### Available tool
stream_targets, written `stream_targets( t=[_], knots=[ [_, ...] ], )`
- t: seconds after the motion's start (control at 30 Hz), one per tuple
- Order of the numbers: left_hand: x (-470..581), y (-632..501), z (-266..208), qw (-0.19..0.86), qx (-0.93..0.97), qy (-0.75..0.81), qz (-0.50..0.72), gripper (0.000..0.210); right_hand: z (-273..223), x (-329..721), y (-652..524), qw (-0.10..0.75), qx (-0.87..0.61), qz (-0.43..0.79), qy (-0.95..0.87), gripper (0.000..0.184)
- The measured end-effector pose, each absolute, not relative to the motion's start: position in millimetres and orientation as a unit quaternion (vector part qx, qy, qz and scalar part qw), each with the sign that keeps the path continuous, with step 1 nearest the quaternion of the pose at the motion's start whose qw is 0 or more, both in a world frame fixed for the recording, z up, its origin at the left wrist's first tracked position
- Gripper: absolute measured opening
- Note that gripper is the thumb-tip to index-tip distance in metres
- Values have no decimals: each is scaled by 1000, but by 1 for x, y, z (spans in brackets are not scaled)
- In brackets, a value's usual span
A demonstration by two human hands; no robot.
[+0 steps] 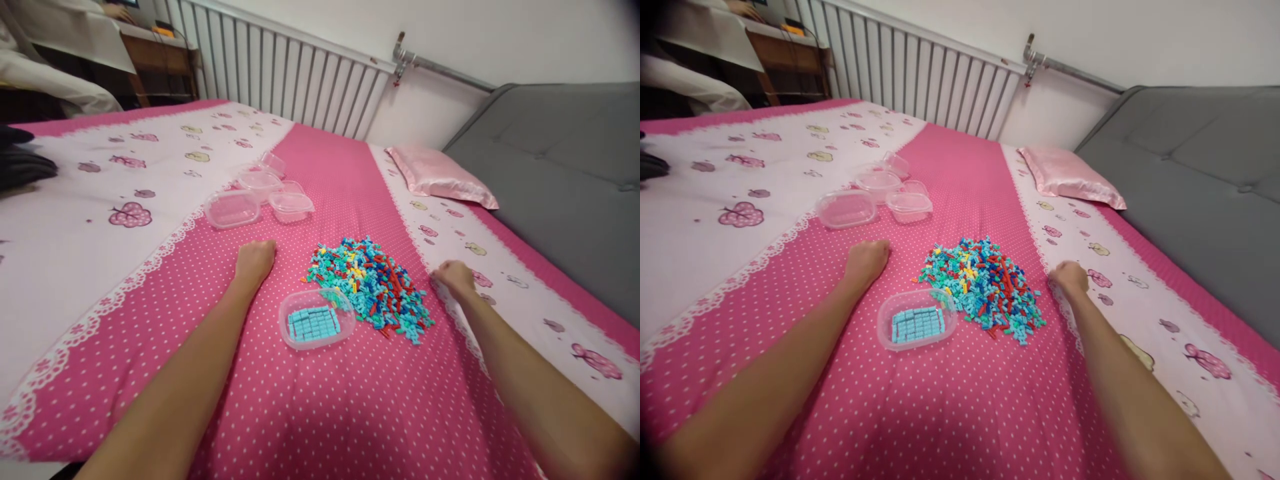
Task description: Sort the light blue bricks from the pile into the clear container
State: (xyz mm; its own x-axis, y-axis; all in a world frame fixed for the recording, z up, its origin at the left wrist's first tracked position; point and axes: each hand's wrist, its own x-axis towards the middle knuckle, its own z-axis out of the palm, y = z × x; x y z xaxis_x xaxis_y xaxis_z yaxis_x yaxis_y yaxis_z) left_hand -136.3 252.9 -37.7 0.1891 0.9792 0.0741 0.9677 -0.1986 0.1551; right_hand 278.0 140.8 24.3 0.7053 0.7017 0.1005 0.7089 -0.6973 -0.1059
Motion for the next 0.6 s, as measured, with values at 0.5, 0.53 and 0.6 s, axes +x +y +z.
stream_targets(
  t=[0.5, 0.53, 0.6],
  knots=[
    [-133, 251, -20, 58, 795, 592, 121, 34, 1, 105, 179, 148, -680, -60, -716, 18],
    [-129, 250, -16, 58, 799, 585, 127, 33, 0, 108, 180, 147, -673, -53, -723, 18],
    [-120, 246, -10, 59, 809, 565, 148, 26, 1, 112, 184, 147, -657, -37, -738, 19]
  ],
)
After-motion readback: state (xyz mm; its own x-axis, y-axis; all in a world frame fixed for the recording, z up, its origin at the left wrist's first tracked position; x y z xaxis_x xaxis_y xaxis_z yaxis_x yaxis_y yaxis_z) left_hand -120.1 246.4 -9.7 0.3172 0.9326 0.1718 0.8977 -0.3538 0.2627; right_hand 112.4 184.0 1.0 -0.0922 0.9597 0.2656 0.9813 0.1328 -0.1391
